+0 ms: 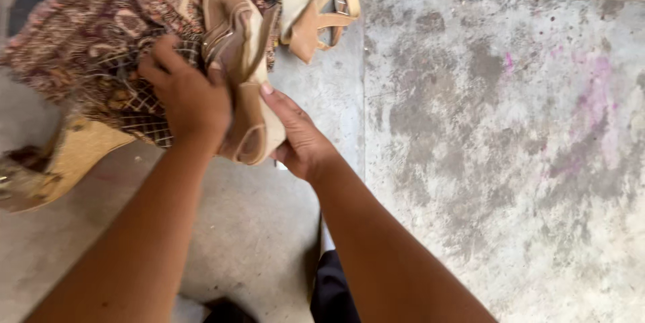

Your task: The person organizes footwear by picking up various shoes and sandals from the floor, pairing them, and placing them on a multi-tier shoe rack. They also wipe the floor with a plastic bag and gather debris into a cloth.

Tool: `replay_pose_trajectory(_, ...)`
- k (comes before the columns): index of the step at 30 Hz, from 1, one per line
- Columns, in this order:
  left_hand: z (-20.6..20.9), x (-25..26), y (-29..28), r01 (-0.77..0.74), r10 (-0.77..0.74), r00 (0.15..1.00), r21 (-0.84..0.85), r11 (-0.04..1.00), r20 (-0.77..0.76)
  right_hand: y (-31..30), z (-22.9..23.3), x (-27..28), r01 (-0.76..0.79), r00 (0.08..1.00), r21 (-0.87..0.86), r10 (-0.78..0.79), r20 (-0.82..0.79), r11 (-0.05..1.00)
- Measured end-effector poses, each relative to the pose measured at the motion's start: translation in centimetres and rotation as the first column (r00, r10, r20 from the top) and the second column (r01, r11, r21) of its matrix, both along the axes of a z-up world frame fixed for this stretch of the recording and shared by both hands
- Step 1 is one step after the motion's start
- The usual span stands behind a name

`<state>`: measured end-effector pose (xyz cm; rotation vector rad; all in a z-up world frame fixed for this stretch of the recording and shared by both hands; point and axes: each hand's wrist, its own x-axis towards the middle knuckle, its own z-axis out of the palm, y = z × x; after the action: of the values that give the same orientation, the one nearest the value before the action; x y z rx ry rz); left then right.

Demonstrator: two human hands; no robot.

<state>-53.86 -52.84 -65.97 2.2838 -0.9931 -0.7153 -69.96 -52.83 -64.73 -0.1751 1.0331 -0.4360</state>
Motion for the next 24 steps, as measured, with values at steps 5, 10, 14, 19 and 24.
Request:
replay_pose_trajectory(5, -4.0, 3.7, 1.9, -0.170, 0.260, 0.752, 0.203, 0.964, -0.606, 0.0, -1.3, -2.2, 0.001, 0.997, -0.013, 0.000, 0.076, 1.000)
replay_pose_trajectory(10, -6.9, 5.7, 5.3, 0.262, -0.106, 0.949, 0.559, 0.787, -0.296, 1.7, -0.8, -5.0, 0.053, 0.996, 0.093, -0.059, 0.067, 0.994)
replay_pose_trajectory(14, -8.9, 6.3, 4.6, 0.073, 0.012, 0.975, 0.372, 0.925, -0.222, 1.8, 0.2, -5.8, 0.046, 0.998, 0.112, -0.051, 0.036, 0.993)
replay_pose_trajectory(19, -5.6, 9.1, -0.2, -0.432, 0.206, 0.753, -0.233, 0.872, -0.625, 0.9, 2.0, -5.8, 0.042, 0.986, 0.075, -0.030, -0.163, 0.996)
replay_pose_trajectory(24, 0.9, 3.8, -4.7, -0.218, 0.049, 0.877, -0.304, 0.927, -0.479, -0.5, 5.9, -4.6, 0.056, 0.968, 0.066, -0.038, -0.248, 0.996)
